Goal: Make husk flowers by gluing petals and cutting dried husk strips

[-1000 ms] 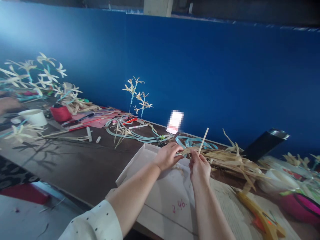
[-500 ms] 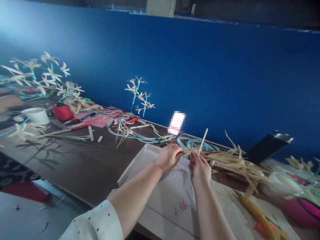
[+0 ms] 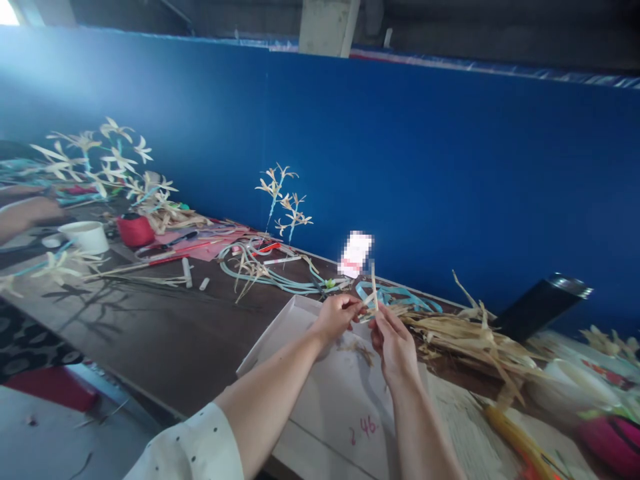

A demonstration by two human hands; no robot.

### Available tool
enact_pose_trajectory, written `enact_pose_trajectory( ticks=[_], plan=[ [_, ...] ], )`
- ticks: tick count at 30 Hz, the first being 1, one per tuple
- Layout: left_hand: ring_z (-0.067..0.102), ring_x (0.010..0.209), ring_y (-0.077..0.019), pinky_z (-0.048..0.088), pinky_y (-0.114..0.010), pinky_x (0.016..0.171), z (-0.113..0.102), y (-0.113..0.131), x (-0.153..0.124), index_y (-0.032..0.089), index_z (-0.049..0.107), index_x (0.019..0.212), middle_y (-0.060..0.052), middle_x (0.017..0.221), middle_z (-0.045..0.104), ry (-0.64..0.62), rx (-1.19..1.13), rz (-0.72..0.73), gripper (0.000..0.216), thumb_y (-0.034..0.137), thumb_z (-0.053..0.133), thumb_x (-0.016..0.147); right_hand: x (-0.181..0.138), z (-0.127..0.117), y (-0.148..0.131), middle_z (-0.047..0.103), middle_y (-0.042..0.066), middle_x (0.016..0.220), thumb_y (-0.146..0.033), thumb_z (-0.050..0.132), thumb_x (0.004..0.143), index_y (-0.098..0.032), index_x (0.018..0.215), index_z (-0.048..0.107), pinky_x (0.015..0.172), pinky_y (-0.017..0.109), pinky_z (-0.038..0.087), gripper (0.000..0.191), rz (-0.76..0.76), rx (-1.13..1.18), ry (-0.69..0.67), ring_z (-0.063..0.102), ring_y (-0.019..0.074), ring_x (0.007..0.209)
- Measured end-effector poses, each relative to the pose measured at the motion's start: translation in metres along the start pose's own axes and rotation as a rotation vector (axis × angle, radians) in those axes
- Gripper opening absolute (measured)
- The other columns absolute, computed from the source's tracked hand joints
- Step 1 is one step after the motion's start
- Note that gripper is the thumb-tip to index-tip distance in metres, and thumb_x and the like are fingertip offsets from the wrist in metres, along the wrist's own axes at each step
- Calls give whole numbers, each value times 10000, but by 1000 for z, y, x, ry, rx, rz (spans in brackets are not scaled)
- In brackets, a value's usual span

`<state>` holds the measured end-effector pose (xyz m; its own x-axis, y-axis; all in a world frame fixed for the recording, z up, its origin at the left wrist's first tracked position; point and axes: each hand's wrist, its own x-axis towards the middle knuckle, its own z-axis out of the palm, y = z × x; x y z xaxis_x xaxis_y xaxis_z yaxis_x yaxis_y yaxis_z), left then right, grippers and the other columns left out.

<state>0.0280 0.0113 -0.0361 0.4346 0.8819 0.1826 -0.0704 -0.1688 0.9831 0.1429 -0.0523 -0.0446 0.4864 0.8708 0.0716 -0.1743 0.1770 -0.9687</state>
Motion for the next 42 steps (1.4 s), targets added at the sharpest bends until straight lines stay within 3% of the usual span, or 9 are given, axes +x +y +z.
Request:
enact_pose_trajectory(
  ticks=[6,16,25,38,42],
  plan=[
    [532,558,-91,403,-178,407,1,-4,0,117,600,842,-58,774,630,-29,-9,-24,283,376,533,748,-3,2,-3,599,-10,611,-412,675,653,-188,1165,563,352,174,209,570,36,-49,-134,356,50,380],
    [477,461,-74,353,-179,409,0,-1,-1,129,596,789,-13,624,579,32,135,-111,241,346,502,748,-3,-2,-4,601,-21,599,-410,678,651,-197,1115,595,364,179,230,517,-34,17,-49,365,47,390],
    [523,604,-112,379,-210,551,-2,-2,-5,123,620,807,-19,673,601,-27,242,85,320,415,500,752,-3,1,-3,592,3,575,-429,684,649,-165,1037,624,355,180,203,474,75,-83,-129,359,48,373],
    [502,561,-95,384,-202,530,0,0,-5,120,581,818,-20,682,585,-42,156,66,289,391,490,773,1,0,-2,582,-8,562,-415,728,568,-162,933,661,350,181,174,449,130,-33,-24,358,43,364],
    [527,643,-114,397,-209,572,1,-3,-6,138,565,841,-24,760,599,-18,264,151,273,396,527,759,0,1,-3,582,-11,570,-411,731,565,-164,942,656,349,176,174,458,122,-15,-18,362,37,363]
  ],
)
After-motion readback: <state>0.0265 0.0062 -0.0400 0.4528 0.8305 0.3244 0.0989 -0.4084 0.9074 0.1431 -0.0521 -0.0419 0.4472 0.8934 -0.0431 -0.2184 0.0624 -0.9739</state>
